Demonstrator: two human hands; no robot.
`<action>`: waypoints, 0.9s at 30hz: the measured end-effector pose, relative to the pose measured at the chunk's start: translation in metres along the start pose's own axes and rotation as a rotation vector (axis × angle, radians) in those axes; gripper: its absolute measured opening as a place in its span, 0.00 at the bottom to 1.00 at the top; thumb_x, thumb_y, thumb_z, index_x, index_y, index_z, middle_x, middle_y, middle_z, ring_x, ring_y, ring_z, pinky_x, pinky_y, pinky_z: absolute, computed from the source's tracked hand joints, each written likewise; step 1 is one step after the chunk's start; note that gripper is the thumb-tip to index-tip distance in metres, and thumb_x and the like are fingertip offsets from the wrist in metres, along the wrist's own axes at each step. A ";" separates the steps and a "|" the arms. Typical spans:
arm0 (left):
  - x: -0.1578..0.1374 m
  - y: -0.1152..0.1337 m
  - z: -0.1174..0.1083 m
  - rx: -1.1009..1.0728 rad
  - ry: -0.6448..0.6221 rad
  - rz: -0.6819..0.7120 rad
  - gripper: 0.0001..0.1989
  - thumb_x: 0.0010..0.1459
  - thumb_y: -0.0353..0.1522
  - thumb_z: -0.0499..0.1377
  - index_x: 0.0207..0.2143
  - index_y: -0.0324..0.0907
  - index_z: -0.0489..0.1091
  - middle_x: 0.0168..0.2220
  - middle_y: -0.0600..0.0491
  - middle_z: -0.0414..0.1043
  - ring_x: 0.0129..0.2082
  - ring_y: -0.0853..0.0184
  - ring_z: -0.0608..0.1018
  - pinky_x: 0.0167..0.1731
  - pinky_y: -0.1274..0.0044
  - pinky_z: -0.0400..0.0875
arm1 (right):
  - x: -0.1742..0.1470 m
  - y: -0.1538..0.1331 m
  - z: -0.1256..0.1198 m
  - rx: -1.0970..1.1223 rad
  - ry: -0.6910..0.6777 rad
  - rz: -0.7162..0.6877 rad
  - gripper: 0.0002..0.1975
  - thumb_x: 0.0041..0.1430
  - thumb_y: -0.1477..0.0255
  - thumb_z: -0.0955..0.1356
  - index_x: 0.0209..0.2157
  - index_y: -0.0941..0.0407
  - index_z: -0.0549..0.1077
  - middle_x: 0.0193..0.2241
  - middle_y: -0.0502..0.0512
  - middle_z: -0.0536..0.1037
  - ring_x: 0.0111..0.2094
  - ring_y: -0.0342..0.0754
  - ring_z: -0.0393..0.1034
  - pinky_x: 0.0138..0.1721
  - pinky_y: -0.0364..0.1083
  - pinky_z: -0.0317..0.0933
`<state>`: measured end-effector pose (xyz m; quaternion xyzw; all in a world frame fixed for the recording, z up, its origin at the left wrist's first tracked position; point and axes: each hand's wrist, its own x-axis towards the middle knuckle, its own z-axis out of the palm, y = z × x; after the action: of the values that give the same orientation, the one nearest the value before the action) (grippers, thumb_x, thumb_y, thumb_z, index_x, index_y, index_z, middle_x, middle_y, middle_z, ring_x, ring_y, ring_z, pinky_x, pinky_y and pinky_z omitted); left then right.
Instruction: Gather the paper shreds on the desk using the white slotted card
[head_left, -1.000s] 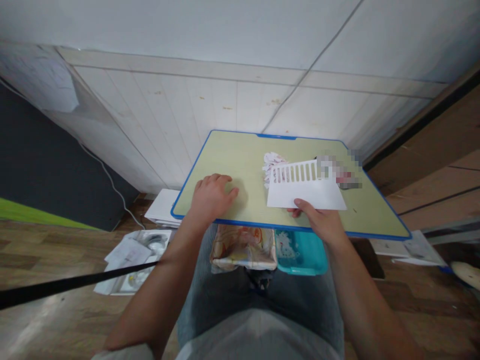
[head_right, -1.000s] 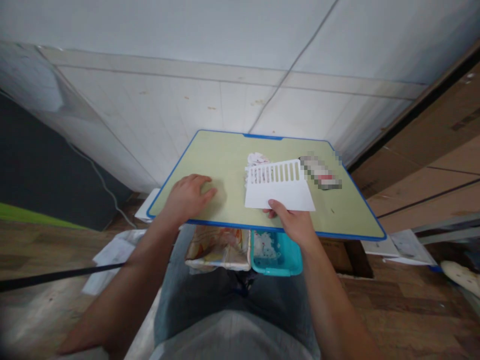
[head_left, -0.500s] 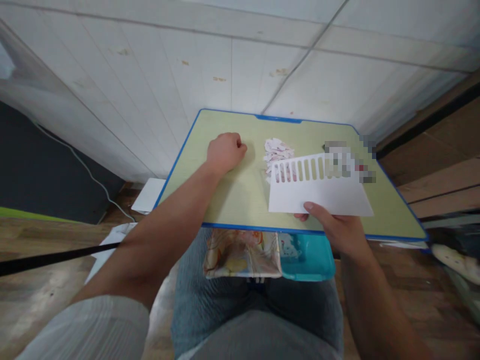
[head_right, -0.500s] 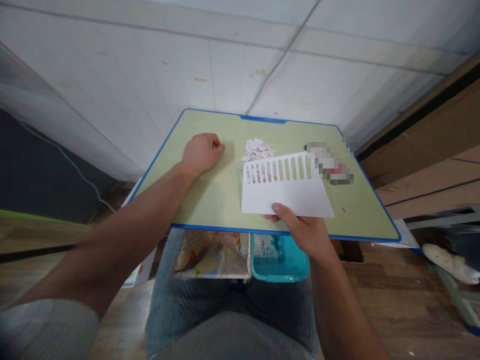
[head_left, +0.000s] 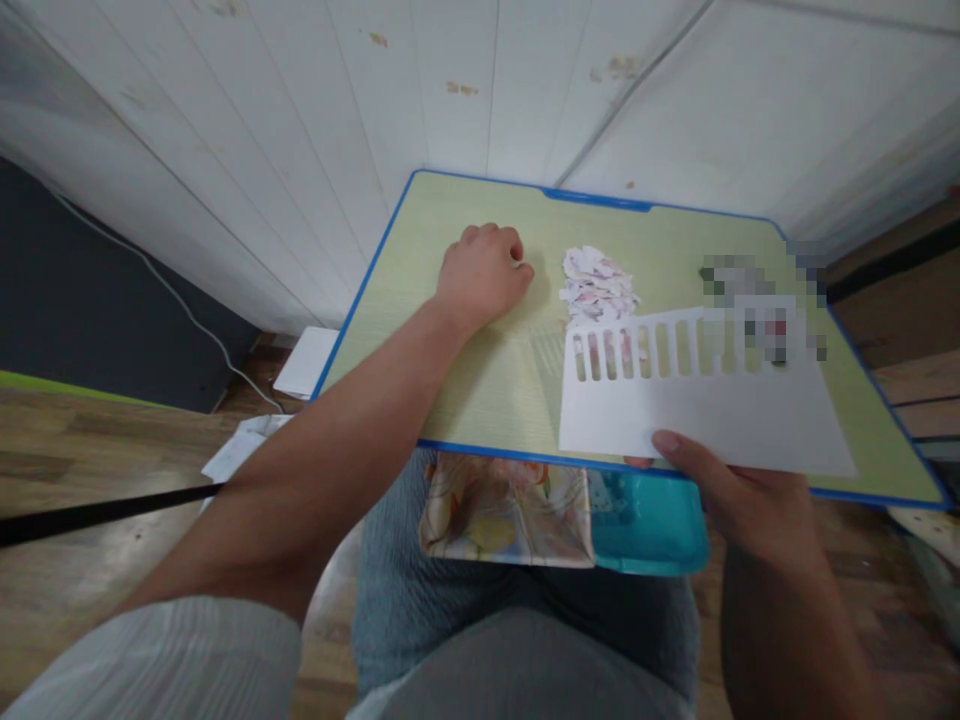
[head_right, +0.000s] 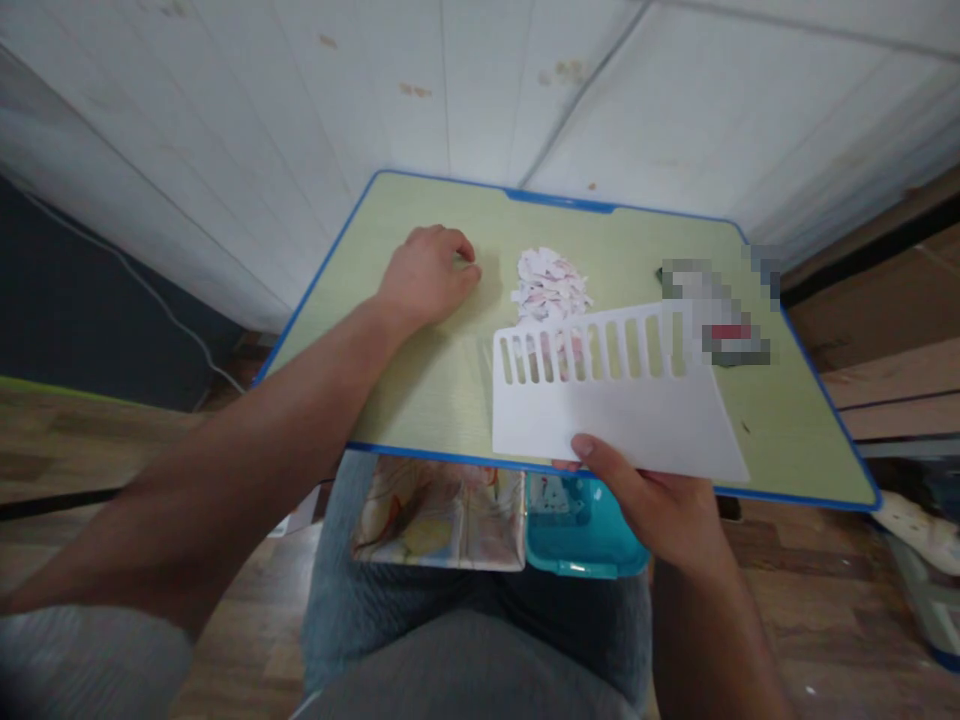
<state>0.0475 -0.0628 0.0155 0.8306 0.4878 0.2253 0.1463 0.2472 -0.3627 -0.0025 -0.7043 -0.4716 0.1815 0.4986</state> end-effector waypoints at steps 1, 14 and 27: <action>0.001 -0.001 0.001 0.001 0.000 0.002 0.16 0.72 0.33 0.64 0.57 0.46 0.86 0.62 0.43 0.86 0.70 0.44 0.78 0.75 0.53 0.71 | 0.000 0.000 0.000 0.005 -0.013 0.003 0.17 0.63 0.48 0.84 0.42 0.44 0.91 0.44 0.58 0.93 0.52 0.71 0.90 0.65 0.69 0.83; 0.002 -0.003 0.001 0.015 -0.019 -0.007 0.20 0.69 0.34 0.65 0.61 0.48 0.85 0.64 0.45 0.86 0.70 0.46 0.79 0.77 0.54 0.69 | 0.005 0.002 -0.003 0.098 0.016 0.064 0.14 0.59 0.54 0.86 0.37 0.46 0.87 0.38 0.57 0.91 0.53 0.70 0.89 0.63 0.69 0.83; 0.000 -0.001 -0.002 0.013 -0.016 -0.031 0.20 0.67 0.35 0.66 0.59 0.49 0.87 0.63 0.44 0.88 0.69 0.43 0.81 0.75 0.51 0.71 | 0.003 0.005 -0.002 0.091 0.026 0.072 0.19 0.56 0.54 0.87 0.42 0.48 0.88 0.41 0.57 0.92 0.51 0.69 0.90 0.60 0.66 0.85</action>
<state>0.0465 -0.0621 0.0168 0.8256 0.5010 0.2131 0.1485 0.2529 -0.3615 -0.0053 -0.6998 -0.4306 0.2114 0.5293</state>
